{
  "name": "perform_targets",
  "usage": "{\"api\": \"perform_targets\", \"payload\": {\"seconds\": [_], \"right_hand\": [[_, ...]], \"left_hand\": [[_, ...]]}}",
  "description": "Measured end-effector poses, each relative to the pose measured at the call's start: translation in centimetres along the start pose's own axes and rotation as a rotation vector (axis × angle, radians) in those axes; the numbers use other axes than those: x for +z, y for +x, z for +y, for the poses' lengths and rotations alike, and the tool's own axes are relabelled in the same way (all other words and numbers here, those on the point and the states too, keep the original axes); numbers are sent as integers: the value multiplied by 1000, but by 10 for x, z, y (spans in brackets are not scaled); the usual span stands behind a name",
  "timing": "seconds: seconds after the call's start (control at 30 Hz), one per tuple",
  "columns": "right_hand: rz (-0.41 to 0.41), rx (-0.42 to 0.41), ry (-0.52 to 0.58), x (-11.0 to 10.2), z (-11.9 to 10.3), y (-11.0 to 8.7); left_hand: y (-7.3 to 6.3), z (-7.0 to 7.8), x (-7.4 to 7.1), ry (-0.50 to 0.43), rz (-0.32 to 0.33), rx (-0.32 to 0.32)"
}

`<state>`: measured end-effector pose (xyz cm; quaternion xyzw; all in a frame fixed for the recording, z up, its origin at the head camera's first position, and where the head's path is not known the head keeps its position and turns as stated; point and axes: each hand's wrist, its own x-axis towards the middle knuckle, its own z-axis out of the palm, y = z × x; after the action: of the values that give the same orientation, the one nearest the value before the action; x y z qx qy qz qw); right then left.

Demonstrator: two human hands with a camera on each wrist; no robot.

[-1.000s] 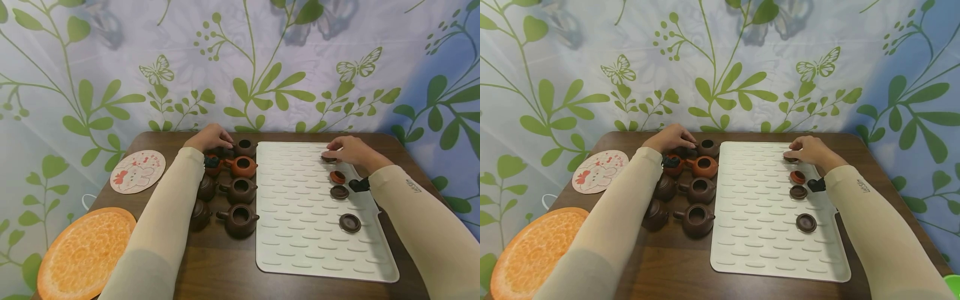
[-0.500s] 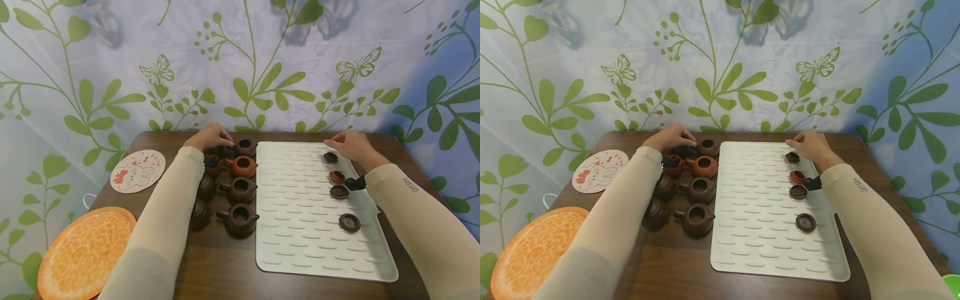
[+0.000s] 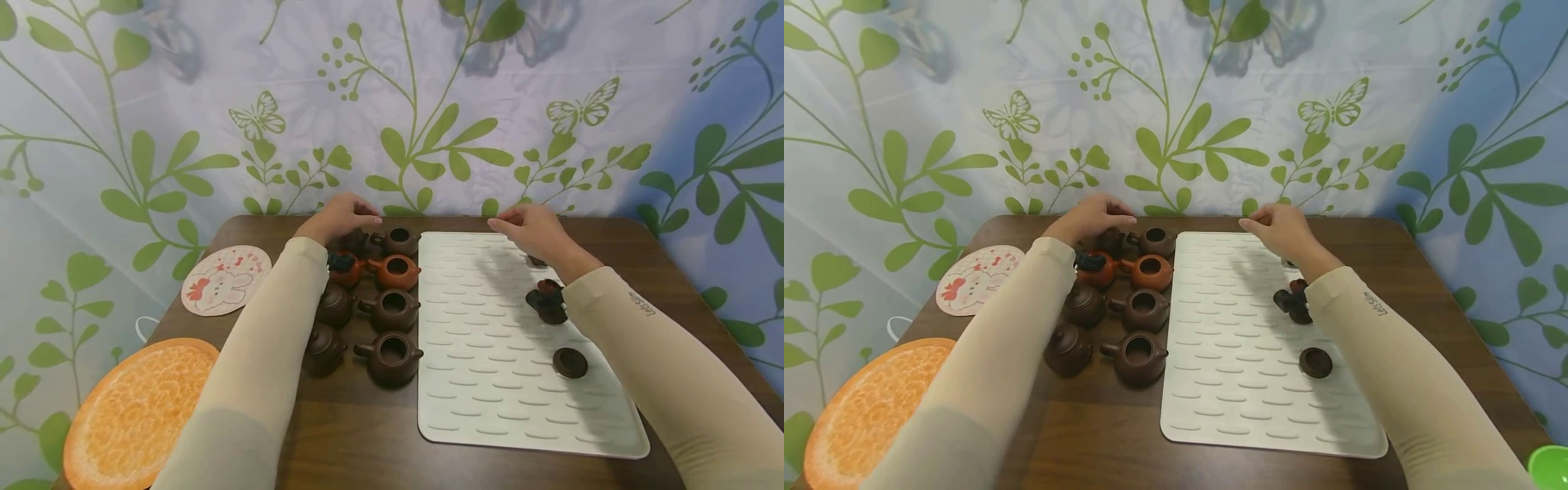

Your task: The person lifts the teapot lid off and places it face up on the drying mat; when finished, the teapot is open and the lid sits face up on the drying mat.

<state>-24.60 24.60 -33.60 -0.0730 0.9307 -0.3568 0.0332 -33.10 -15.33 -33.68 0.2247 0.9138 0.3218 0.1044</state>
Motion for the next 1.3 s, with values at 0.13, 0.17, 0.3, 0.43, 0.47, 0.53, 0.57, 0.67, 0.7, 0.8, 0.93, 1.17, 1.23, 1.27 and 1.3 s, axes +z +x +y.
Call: {"api": "perform_targets", "payload": {"seconds": [0.13, 0.17, 0.3, 0.43, 0.47, 0.53, 0.57, 0.67, 0.7, 0.8, 0.93, 1.17, 1.23, 1.27, 1.3], "right_hand": [[-44, -80, 112, 20, -36, -4], [-57, -104, 135, 26, -46, -6], [-107, -191, 206, 48, -82, -16], [-156, -276, 263, 72, -112, -26], [-166, -295, 270, 79, -118, -28], [-187, -330, 282, 92, -129, -31], [-200, -348, 287, 99, -134, -32], [-227, -406, 273, 118, -148, -36], [-237, -424, 271, 124, -153, -39], [-265, -480, 251, 141, -165, -46], [-295, -561, 218, 158, -177, -54], [-347, -671, 168, 182, -189, -66], [-336, -681, 143, 186, -189, -66], [-328, -680, 134, 187, -189, -65], [-320, -680, 122, 188, -189, -65]], "left_hand": [[-12, 15, -18, 16, 23, 2], [-15, 20, -23, 21, 33, 7], [-34, 38, -38, 75, 67, 48], [-64, 47, -42, 100, 71, 121], [-74, 48, -41, 100, 76, 139], [-96, 47, -38, 108, 103, 155], [-108, 45, -35, 110, 125, 146], [-145, 38, -27, 122, 193, 96], [-157, 34, -23, 115, 210, 68], [-191, 20, -11, 72, 228, 31], [-222, -1, 5, 25, 219, 37], [-259, -25, 24, 5, 248, 29], [-263, -30, 30, 1, 249, 32], [-263, -32, 33, -3, 248, 33], [-264, -33, 35, -6, 248, 37]]}}
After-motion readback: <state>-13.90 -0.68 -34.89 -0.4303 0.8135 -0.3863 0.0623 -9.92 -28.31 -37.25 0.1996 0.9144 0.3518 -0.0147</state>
